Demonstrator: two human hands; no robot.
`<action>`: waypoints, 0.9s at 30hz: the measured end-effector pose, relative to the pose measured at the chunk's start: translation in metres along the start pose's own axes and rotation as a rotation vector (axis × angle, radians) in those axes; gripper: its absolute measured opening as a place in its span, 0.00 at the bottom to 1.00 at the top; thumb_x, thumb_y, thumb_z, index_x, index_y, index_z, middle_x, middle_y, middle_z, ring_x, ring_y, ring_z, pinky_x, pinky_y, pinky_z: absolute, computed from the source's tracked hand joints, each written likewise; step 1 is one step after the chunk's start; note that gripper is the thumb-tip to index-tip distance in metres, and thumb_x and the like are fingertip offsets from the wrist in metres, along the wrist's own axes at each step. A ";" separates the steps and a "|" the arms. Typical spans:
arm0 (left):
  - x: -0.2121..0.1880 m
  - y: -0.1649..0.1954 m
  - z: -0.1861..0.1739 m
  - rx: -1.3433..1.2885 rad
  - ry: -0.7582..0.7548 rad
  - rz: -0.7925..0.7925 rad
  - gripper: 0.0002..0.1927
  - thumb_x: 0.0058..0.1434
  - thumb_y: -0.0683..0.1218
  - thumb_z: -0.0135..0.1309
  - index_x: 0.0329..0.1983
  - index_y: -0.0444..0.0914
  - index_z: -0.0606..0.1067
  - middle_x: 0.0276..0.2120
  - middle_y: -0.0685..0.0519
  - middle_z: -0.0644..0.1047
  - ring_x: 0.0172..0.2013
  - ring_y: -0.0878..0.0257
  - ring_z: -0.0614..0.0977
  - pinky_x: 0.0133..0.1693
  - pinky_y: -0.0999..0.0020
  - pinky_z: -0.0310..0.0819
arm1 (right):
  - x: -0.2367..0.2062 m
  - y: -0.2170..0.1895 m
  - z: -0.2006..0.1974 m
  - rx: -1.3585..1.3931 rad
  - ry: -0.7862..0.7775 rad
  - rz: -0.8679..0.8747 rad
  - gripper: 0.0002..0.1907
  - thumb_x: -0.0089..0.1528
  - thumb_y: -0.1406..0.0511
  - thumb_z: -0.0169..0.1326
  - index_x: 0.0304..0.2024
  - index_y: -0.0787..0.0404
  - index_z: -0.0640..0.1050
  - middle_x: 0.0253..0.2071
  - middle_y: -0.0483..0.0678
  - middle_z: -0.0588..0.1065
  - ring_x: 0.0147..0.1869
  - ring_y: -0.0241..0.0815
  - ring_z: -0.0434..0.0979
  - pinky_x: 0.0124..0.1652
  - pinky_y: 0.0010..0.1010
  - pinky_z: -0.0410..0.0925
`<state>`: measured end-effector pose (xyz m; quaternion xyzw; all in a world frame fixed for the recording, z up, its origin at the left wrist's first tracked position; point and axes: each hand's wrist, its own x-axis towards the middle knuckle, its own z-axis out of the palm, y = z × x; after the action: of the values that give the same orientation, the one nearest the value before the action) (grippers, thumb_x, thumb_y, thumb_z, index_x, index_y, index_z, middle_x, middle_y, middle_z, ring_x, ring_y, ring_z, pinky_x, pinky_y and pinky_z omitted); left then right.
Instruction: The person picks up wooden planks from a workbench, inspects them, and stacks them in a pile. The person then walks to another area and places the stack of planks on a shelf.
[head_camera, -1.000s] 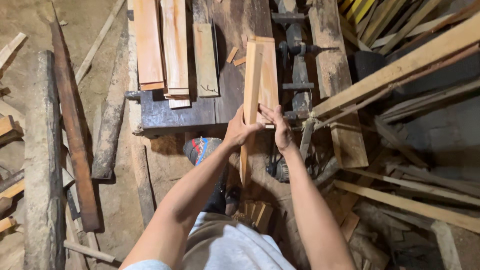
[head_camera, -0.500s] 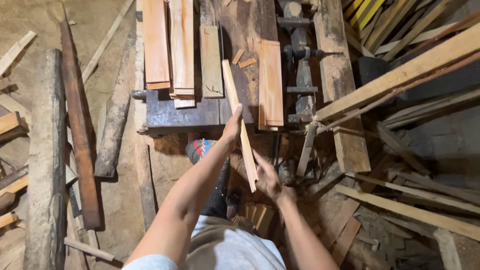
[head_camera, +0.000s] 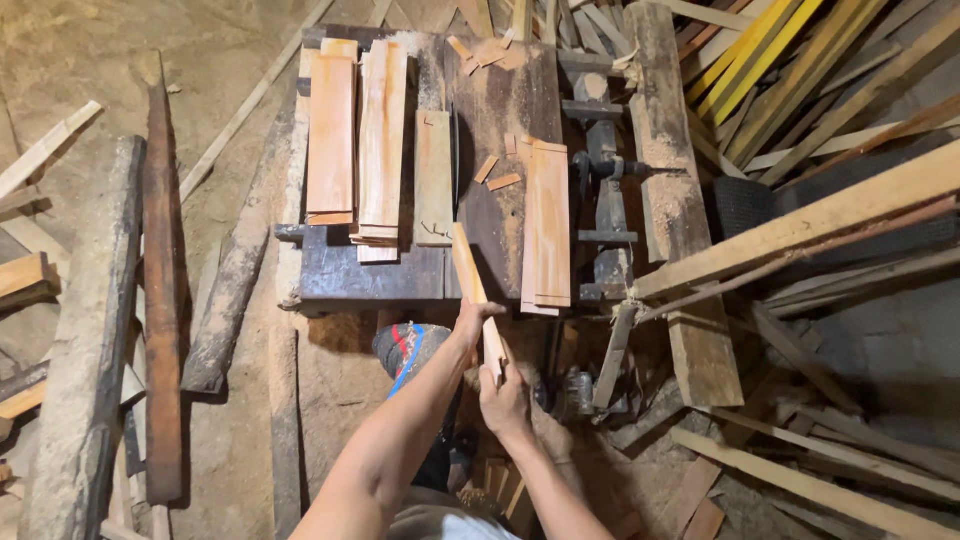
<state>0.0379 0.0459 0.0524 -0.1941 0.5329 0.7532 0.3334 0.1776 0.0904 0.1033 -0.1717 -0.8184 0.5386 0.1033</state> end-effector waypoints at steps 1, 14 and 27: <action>0.003 -0.002 -0.001 0.019 0.014 -0.034 0.30 0.45 0.46 0.59 0.54 0.43 0.67 0.42 0.47 0.75 0.45 0.53 0.77 0.43 0.54 0.75 | 0.002 -0.002 0.001 -0.014 -0.010 0.029 0.29 0.62 0.68 0.48 0.67 0.65 0.67 0.57 0.61 0.76 0.59 0.52 0.79 0.55 0.36 0.71; 0.053 0.006 -0.004 -0.122 0.187 0.065 0.16 0.42 0.39 0.58 0.35 0.39 0.71 0.27 0.53 0.71 0.29 0.62 0.70 0.30 0.66 0.66 | 0.048 0.001 0.029 0.110 -0.045 0.150 0.41 0.51 0.73 0.47 0.70 0.62 0.64 0.60 0.55 0.75 0.60 0.45 0.78 0.58 0.32 0.69; 0.087 0.029 -0.004 -0.232 0.235 0.117 0.29 0.40 0.37 0.58 0.51 0.37 0.82 0.27 0.56 0.78 0.25 0.67 0.74 0.28 0.71 0.69 | 0.086 0.005 0.049 0.243 -0.031 0.048 0.41 0.51 0.72 0.44 0.70 0.67 0.63 0.68 0.59 0.69 0.71 0.47 0.70 0.66 0.33 0.62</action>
<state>-0.0437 0.0618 0.0145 -0.2868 0.4880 0.7998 0.1997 0.0820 0.0841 0.0781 -0.1691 -0.7444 0.6385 0.0976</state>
